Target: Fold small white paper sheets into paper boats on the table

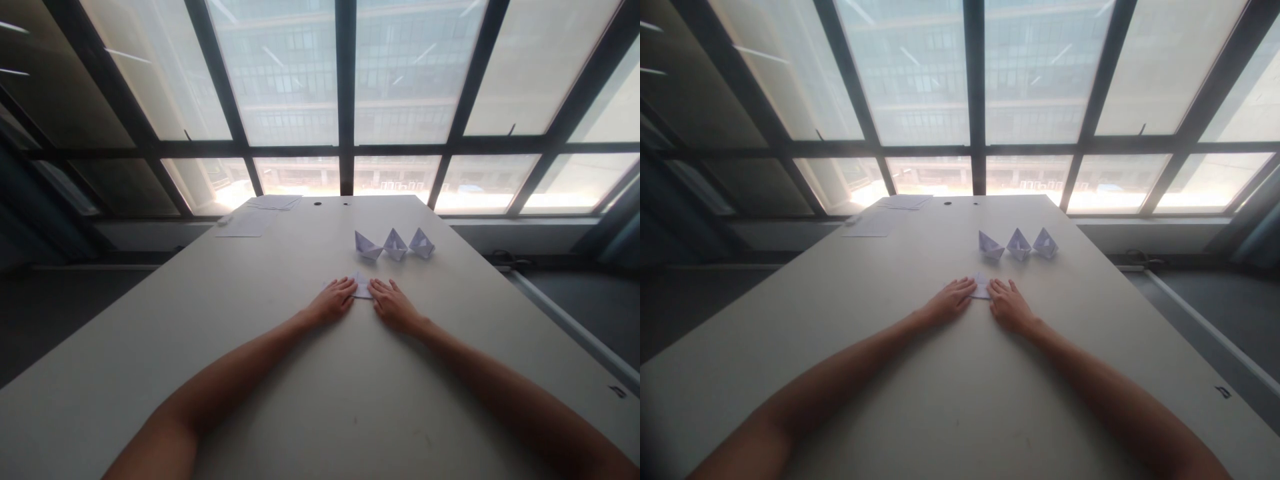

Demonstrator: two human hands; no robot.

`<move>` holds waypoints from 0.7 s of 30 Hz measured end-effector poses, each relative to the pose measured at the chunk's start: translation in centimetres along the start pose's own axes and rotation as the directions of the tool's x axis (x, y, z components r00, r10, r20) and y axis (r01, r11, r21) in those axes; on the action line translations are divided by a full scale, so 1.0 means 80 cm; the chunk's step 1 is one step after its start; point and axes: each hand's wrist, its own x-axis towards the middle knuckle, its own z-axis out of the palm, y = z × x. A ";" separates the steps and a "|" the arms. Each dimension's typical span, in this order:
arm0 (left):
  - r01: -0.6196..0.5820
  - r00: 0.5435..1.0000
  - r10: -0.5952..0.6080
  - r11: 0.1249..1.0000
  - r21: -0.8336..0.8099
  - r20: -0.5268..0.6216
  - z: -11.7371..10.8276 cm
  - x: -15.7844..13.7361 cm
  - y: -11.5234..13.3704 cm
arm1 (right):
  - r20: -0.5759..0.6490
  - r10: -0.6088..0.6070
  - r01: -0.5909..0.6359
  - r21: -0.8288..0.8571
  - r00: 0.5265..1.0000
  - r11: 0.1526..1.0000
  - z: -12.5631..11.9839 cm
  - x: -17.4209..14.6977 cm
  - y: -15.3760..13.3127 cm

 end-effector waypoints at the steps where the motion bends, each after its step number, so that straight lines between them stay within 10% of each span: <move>1: -0.013 1.000 0.013 1.000 0.021 0.015 -0.001 -0.001 0.003 | -0.009 0.004 -0.004 -0.009 1.000 1.000 0.001 -0.001 -0.004; 21: -0.095 0.985 0.087 0.994 0.045 0.152 -0.004 -0.002 0.008 | 0.087 0.034 -0.037 0.032 0.996 0.999 0.011 0.004 -0.013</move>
